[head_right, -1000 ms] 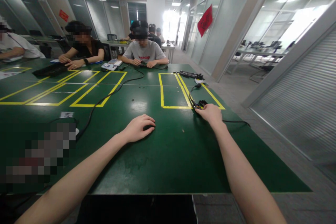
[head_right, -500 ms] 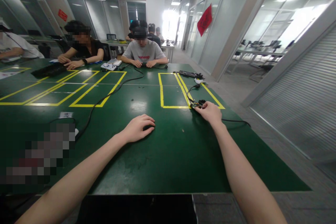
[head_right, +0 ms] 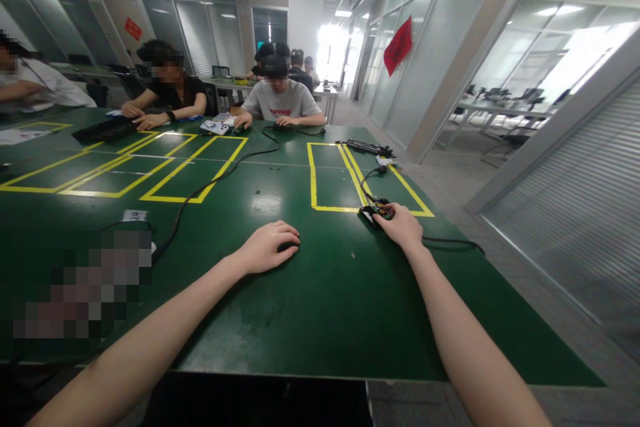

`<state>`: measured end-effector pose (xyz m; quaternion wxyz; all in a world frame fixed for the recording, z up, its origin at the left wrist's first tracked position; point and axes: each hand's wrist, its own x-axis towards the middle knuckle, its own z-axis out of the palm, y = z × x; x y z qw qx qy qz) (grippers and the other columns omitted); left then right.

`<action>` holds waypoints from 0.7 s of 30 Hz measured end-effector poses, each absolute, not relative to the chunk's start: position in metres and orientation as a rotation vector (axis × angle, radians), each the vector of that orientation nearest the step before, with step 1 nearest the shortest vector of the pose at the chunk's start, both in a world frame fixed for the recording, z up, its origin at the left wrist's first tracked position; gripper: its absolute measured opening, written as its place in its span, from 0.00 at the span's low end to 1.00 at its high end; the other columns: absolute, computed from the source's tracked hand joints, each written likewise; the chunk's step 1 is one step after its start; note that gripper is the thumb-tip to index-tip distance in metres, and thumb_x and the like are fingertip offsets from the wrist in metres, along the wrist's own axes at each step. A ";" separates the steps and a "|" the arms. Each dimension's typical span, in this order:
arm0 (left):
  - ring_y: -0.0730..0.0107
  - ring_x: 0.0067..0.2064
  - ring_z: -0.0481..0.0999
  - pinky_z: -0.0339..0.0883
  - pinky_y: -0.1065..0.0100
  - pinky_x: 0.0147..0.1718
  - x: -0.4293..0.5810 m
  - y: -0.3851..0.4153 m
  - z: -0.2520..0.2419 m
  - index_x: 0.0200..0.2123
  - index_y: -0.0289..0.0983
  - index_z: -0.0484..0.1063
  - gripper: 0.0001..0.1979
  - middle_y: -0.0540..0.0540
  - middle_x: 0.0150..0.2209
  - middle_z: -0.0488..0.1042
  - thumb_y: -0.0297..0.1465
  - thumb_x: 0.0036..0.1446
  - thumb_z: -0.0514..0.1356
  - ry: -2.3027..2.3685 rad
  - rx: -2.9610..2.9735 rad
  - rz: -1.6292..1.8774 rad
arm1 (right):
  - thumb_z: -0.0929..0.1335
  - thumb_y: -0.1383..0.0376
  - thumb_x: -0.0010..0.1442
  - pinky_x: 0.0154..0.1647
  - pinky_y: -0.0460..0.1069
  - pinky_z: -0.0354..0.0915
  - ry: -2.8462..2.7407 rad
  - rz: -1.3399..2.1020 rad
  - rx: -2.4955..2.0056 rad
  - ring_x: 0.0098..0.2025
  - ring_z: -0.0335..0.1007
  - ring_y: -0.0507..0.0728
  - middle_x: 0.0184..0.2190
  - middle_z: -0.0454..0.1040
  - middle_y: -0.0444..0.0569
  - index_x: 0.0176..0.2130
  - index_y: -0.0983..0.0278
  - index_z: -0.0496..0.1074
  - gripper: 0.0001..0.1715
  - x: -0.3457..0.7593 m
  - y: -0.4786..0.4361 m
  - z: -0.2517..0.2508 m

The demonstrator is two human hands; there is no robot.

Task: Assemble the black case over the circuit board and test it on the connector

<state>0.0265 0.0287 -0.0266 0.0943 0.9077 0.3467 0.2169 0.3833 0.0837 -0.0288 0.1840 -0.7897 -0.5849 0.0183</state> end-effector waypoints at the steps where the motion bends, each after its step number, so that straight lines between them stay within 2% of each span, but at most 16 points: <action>1: 0.58 0.51 0.78 0.72 0.58 0.52 0.027 0.029 -0.027 0.41 0.39 0.80 0.09 0.44 0.48 0.81 0.32 0.66 0.59 1.029 2.689 0.645 | 0.70 0.49 0.58 0.38 0.54 0.68 -1.673 0.068 -2.188 0.49 0.76 0.68 0.48 0.79 0.58 0.50 0.63 0.76 0.27 0.377 0.083 -0.030; 5: 0.59 0.52 0.77 0.72 0.57 0.53 0.026 0.029 -0.026 0.45 0.39 0.79 0.09 0.43 0.49 0.80 0.32 0.66 0.59 1.043 2.658 0.722 | 0.71 0.52 0.58 0.41 0.55 0.70 -1.874 0.152 -1.919 0.48 0.77 0.66 0.48 0.80 0.54 0.48 0.60 0.76 0.22 0.336 0.072 -0.035; 9: 0.57 0.54 0.76 0.70 0.57 0.54 0.023 0.028 -0.019 0.48 0.39 0.76 0.13 0.41 0.52 0.78 0.36 0.63 0.62 1.003 2.640 0.884 | 0.73 0.57 0.58 0.46 0.55 0.72 -2.216 0.318 -1.304 0.46 0.77 0.62 0.46 0.79 0.51 0.46 0.59 0.75 0.16 0.284 0.046 -0.037; 10: 0.57 0.52 0.76 0.70 0.57 0.53 0.023 0.027 -0.017 0.46 0.39 0.76 0.13 0.41 0.50 0.79 0.38 0.61 0.63 0.974 2.648 0.880 | 0.73 0.59 0.58 0.46 0.54 0.72 -2.296 0.403 -1.137 0.45 0.77 0.60 0.45 0.78 0.50 0.47 0.59 0.75 0.16 0.273 0.039 -0.036; 13: 0.60 0.41 0.76 0.69 0.62 0.42 0.023 0.023 -0.011 0.33 0.38 0.73 0.14 0.45 0.35 0.78 0.42 0.54 0.68 0.901 2.700 0.726 | 0.74 0.62 0.58 0.48 0.52 0.72 -2.418 0.603 -0.795 0.45 0.77 0.59 0.44 0.78 0.50 0.47 0.60 0.76 0.16 0.249 0.019 -0.032; 16: 0.64 0.34 0.73 0.65 0.64 0.36 0.025 0.020 -0.007 0.27 0.39 0.65 0.21 0.49 0.28 0.72 0.47 0.49 0.70 0.907 2.739 0.590 | 0.75 0.63 0.57 0.50 0.53 0.72 -2.443 0.631 -0.707 0.48 0.78 0.60 0.47 0.78 0.51 0.47 0.59 0.76 0.17 0.242 0.010 -0.028; 21: 0.61 0.37 0.75 0.66 0.63 0.41 0.022 0.020 -0.005 0.31 0.39 0.67 0.18 0.48 0.32 0.75 0.45 0.50 0.68 0.989 2.771 0.533 | 0.74 0.61 0.58 0.50 0.53 0.73 -2.436 0.547 -0.806 0.47 0.78 0.60 0.48 0.77 0.50 0.51 0.59 0.75 0.20 0.245 0.012 -0.025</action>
